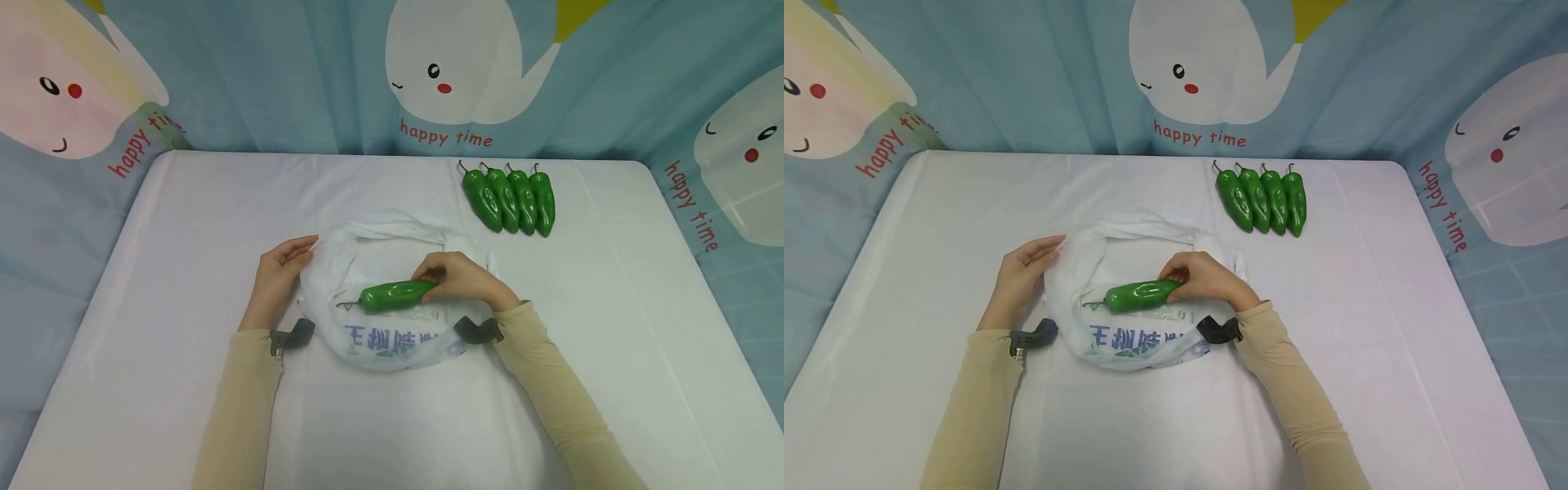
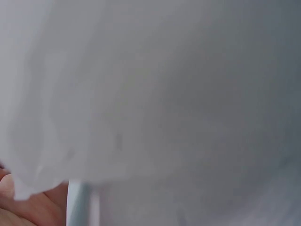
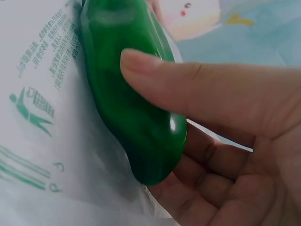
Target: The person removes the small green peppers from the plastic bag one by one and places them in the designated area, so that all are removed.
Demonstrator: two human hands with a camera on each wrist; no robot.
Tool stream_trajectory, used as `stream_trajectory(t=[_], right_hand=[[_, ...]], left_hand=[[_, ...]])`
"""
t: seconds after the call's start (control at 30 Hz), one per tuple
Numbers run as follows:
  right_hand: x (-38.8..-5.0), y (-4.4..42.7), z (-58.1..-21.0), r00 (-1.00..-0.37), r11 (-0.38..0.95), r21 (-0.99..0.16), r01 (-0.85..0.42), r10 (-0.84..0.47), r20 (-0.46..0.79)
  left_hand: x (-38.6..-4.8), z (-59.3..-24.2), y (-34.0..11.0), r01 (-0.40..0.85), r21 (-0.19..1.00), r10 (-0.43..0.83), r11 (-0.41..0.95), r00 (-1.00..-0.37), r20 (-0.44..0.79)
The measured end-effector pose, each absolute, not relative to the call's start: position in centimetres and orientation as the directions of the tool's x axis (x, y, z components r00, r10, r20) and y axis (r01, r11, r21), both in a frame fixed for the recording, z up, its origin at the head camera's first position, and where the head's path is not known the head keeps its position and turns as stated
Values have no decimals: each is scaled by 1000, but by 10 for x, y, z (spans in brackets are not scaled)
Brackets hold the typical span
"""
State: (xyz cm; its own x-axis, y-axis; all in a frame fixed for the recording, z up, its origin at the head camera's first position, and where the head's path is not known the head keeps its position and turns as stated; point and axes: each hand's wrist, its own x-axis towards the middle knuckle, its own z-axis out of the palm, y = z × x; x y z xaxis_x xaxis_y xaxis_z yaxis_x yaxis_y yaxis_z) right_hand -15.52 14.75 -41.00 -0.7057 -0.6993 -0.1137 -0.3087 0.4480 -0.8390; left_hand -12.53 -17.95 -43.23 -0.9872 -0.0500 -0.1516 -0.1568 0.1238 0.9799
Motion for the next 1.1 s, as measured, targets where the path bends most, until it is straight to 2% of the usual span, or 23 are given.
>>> stream_trajectory(t=[0.37, 0.63, 0.87, 1.1], right_hand=[[-159, 153, -409, -673, 433, -874, -220, -716, -186], [-161, 158, -405, -727, 438, -876, -200, -666, -167], [-165, 165, -403, -749, 430, -876, -221, -650, -130], [-168, 174, -400, -796, 417, -892, -175, -594, -121]], left_hand=[[-125, -431, -179, -149, 983, -40, 108, -989, -145], [-125, -431, -179, -142, 984, -35, 105, -990, -139], [-125, -432, -179, -142, 984, -37, 109, -990, -139], [-126, -432, -180, -143, 983, -40, 111, -989, -139]])
